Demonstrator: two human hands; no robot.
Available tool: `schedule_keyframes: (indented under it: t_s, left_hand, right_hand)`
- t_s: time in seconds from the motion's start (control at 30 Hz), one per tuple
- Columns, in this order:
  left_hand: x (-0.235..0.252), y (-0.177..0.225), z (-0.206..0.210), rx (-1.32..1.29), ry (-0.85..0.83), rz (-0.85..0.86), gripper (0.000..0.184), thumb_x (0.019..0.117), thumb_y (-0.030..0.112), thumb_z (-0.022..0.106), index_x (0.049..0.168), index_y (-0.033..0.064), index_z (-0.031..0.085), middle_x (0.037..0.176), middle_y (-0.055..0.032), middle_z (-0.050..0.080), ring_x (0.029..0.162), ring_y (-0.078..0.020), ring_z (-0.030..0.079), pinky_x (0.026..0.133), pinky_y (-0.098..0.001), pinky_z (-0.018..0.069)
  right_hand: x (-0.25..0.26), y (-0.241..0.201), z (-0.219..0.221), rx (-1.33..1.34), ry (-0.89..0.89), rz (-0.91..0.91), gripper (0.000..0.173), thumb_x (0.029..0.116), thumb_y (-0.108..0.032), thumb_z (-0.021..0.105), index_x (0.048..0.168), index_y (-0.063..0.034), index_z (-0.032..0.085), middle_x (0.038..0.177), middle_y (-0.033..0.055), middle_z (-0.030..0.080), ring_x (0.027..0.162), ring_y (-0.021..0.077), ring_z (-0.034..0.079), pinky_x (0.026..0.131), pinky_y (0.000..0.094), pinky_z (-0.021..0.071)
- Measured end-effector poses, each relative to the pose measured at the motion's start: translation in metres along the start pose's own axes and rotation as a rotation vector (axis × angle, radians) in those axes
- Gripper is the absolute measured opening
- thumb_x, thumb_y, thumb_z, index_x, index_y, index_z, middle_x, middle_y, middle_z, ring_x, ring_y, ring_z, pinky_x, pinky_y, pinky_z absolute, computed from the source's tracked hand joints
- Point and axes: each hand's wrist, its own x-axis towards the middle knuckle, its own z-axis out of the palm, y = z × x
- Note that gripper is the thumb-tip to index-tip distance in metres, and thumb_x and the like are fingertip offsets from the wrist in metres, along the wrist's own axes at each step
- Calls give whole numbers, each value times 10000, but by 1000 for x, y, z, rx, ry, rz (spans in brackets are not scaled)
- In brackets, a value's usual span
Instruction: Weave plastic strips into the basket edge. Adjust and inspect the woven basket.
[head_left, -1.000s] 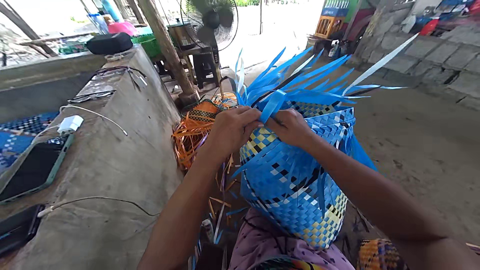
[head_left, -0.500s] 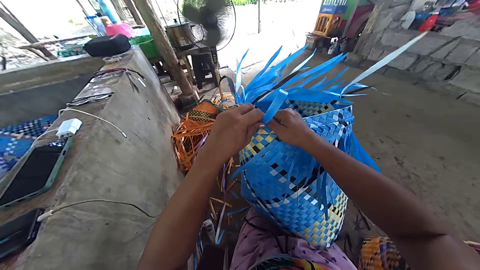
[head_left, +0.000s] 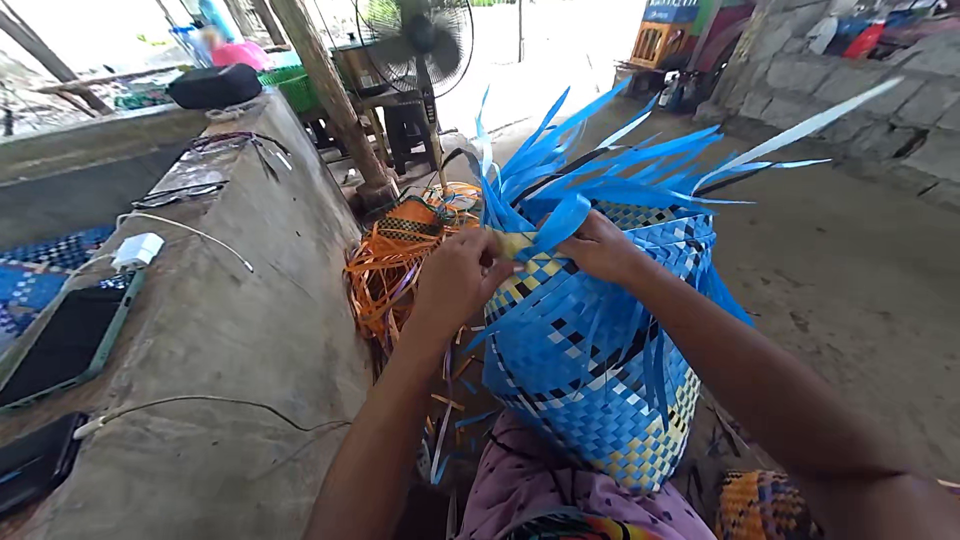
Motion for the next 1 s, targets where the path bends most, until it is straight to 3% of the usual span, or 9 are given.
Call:
schedule_keyframes:
  t_s: [0.07, 0.13, 0.27, 0.37, 0.47, 0.6, 0.73, 0.8, 1.0]
  left_hand:
    - [-8, -4, 16, -82, -26, -64, 331, 933, 329, 737, 862, 9, 687, 766, -118, 651, 707, -280, 650, 652, -510, 542]
    - [-18, -11, 30, -287, -2, -71, 312, 987, 273, 670, 775, 46, 633, 702, -42, 568, 625, -149, 550, 584, -340, 480]
    - [-62, -40, 47, -625, -50, -226, 269, 1010, 200, 585, 769, 83, 611, 721, 68, 552, 662, 18, 518, 633, -179, 455]
    - [-114, -79, 43, -659, 5, -288, 279, 1000, 227, 582, 817, 48, 691, 1014, 10, 702, 985, -34, 642, 904, -266, 528]
    - [-136, -95, 20, -900, 110, -141, 316, 994, 415, 622, 750, 224, 684, 1239, 40, 714, 1202, -120, 639, 1013, -336, 529]
    - [-100, -47, -23, -1248, 298, 142, 277, 983, 478, 603, 935, 286, 797, 1114, 34, 762, 1199, -221, 667, 1107, -480, 477]
    - [-64, -9, -31, -908, 274, 183, 193, 1041, 331, 593, 1100, 216, 737, 1108, 76, 661, 910, -80, 685, 828, -313, 626]
    - [-69, -13, -13, -655, 226, 54, 175, 1018, 169, 598, 1114, 127, 737, 1037, 30, 635, 721, -17, 596, 617, -184, 548]
    - [-79, -20, 3, -492, 160, -191, 233, 993, 126, 574, 1163, 106, 733, 983, 28, 657, 725, -9, 602, 614, -184, 531]
  right_hand:
    - [0, -2, 3, -21, 11, -28, 315, 1028, -287, 511, 959, -64, 723, 783, 39, 662, 778, 165, 645, 736, 489, 513]
    - [3, 1, 5, -32, -21, -39, 288, 1005, -319, 548, 947, -89, 712, 754, 19, 651, 720, 159, 634, 680, 482, 514]
    - [4, 16, -7, -62, -30, -23, 385, 994, -425, 584, 952, -62, 701, 768, 49, 646, 709, 187, 622, 650, 473, 507]
    - [0, 24, -23, -51, 14, 42, 342, 981, -362, 650, 1012, -26, 704, 868, 93, 689, 797, 191, 653, 743, 453, 538]
    - [-3, 26, -27, -25, 29, 98, 356, 983, -373, 644, 1022, -27, 717, 907, 103, 708, 840, 203, 672, 787, 475, 545]
    - [8, 4, -18, -21, -68, 261, 489, 1063, -454, 460, 926, -68, 727, 779, 59, 642, 762, 191, 614, 733, 500, 483]
    - [16, -6, -3, -99, -104, 189, 459, 1052, -423, 501, 799, -79, 669, 703, 40, 592, 683, 186, 583, 654, 474, 459]
    - [16, -4, -6, -130, -62, 157, 440, 1041, -385, 546, 764, -64, 664, 684, 48, 591, 654, 184, 574, 627, 457, 466]
    - [15, -2, -6, -171, -50, 202, 463, 1040, -360, 551, 669, -85, 579, 621, 23, 509, 603, 172, 506, 580, 431, 398]
